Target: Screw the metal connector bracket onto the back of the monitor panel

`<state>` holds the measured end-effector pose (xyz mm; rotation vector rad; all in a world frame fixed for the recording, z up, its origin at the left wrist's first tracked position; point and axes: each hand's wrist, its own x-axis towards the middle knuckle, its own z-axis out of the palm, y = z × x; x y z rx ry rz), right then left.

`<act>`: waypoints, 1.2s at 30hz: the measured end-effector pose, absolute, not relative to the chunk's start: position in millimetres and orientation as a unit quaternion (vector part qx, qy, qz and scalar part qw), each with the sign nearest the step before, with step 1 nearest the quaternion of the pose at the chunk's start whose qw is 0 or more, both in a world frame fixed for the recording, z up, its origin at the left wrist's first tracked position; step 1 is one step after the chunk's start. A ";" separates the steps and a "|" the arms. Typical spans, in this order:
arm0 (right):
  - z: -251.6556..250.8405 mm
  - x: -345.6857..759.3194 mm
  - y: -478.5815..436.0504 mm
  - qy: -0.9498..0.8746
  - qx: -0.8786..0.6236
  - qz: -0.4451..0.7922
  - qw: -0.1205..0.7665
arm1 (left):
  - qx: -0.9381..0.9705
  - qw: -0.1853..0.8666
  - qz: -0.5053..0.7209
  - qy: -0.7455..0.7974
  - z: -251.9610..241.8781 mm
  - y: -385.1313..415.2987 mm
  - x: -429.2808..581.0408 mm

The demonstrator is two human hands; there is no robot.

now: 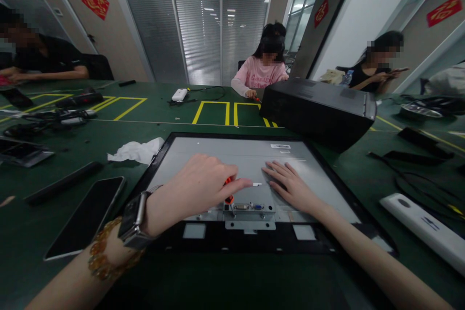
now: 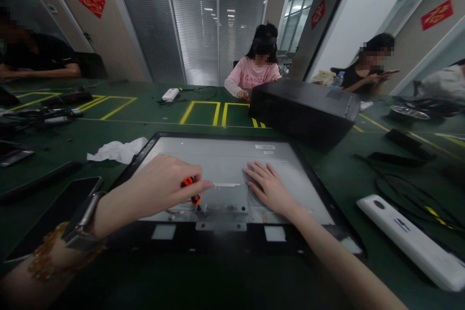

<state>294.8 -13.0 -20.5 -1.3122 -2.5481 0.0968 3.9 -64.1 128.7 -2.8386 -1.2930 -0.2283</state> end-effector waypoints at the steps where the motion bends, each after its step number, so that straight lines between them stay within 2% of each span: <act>1: -20.4 295.1 -13.1 -0.880 -0.451 0.034 0.142 | -0.909 0.012 -0.073 -0.410 128.9 -63.8 4.2; 15: -19.2 297.0 -10.0 -0.879 -0.453 0.037 0.145 | -0.922 -0.063 -0.083 -0.373 136.0 -62.7 1.8; 30: -27.2 296.1 -1.9 -0.880 -0.454 0.038 0.131 | -0.924 -0.004 -0.085 -0.372 121.0 -51.9 9.8; 36: -27.0 297.3 -1.0 -0.881 -0.452 0.045 0.133 | -0.929 -0.038 -0.082 -0.358 120.8 -56.7 16.4</act>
